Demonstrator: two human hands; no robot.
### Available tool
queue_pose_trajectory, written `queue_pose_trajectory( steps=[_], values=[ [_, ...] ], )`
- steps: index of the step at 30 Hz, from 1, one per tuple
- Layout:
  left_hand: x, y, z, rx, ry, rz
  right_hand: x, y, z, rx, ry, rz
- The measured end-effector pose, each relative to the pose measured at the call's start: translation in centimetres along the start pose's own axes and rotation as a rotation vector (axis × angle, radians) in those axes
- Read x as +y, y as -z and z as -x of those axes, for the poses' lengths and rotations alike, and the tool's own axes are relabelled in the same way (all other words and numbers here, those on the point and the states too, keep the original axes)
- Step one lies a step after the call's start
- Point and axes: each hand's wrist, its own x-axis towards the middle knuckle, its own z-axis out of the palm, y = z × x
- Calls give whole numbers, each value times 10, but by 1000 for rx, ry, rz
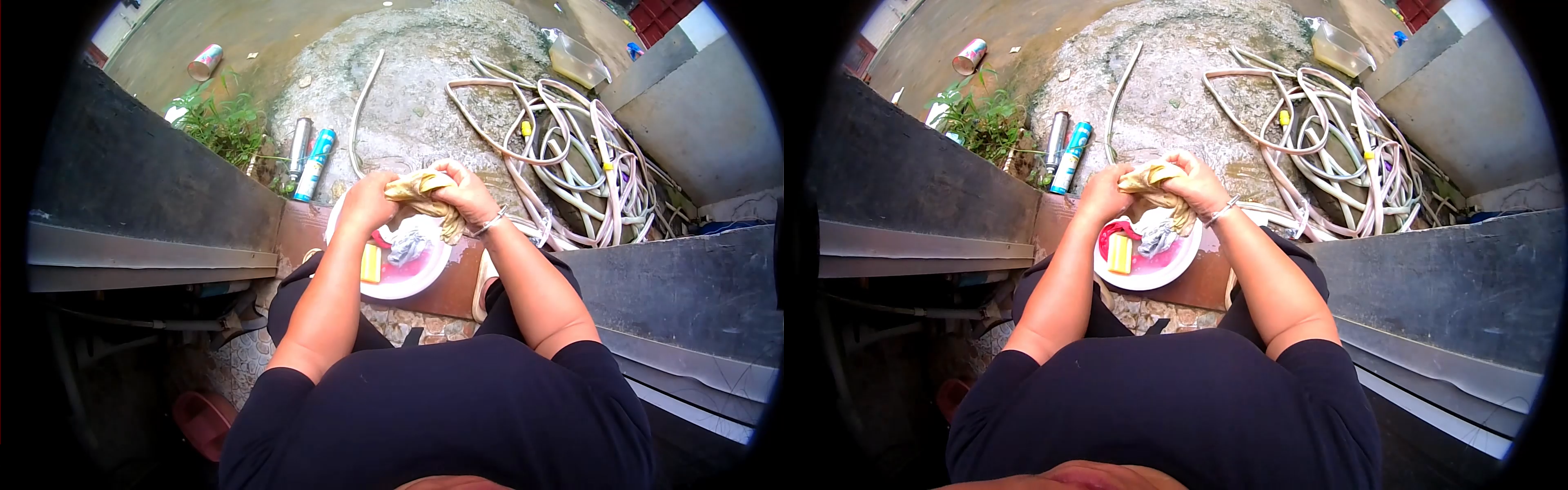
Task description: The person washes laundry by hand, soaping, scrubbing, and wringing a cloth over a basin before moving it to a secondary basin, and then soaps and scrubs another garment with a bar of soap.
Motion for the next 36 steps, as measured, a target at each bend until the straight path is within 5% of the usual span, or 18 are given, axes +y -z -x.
queue_pose_trajectory(
  steps=[7, 24, 30, 33, 36],
  values=[
    [-21, -7, -9, 238, -109, 58, 0, 13, -2, 31, -77, -46],
    [-31, -3, -14, 291, -144, 131, 14, 39, -7, 381, -91, 29],
    [-26, 0, -11, 250, -112, 235, 16, 39, -7, 286, -121, 186],
    [-23, 0, -8, 228, -73, 224, 16, 33, -8, 248, -118, 677],
    [-21, 0, -8, 243, -82, 224, 4, 23, -1, 138, -253, 808]
  ],
)
